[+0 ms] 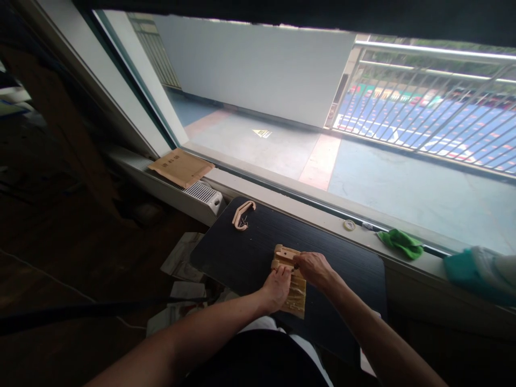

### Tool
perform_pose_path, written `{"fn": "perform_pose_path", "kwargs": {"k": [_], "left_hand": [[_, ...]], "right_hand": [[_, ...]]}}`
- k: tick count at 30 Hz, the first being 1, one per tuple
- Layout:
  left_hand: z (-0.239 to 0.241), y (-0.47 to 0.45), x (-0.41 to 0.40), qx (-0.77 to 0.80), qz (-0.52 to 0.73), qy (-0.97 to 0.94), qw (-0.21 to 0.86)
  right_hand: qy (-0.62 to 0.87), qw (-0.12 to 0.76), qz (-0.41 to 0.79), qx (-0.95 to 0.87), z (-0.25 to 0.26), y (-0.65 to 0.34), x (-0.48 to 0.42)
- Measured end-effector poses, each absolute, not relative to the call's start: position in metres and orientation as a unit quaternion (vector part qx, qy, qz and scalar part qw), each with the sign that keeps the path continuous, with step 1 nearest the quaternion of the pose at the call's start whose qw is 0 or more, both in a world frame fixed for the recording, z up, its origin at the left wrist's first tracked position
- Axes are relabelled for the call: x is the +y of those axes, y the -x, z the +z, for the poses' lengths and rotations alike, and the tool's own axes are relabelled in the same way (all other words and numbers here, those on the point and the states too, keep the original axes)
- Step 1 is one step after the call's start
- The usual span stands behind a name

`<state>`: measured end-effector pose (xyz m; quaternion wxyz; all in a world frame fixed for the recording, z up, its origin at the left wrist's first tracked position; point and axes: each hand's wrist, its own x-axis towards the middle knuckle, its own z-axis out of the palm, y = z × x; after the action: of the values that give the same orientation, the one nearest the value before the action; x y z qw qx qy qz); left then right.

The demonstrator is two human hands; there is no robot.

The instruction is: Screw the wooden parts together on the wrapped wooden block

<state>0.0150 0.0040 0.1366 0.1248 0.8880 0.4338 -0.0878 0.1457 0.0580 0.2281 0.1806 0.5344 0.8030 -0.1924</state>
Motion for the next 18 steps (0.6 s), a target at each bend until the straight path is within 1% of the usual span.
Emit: {"fn": "perform_pose_path", "kwargs": {"k": [4, 13, 18], "left_hand": [[0.135, -0.015, 0.002, 0.453, -0.064, -0.88, 0.129], [0.132, -0.015, 0.003, 0.447, -0.06, -0.882, 0.137], [0.132, -0.016, 0.002, 0.445, -0.067, -0.886, 0.111]], "right_hand": [[-0.522, 0.179, -0.201, 0.809, 0.226, -0.143, 0.058], [-0.576, 0.196, -0.186, 0.771, 0.22, -0.143, 0.055], [-0.536, 0.17, -0.189, 0.805, 0.221, -0.148, 0.052]]}}
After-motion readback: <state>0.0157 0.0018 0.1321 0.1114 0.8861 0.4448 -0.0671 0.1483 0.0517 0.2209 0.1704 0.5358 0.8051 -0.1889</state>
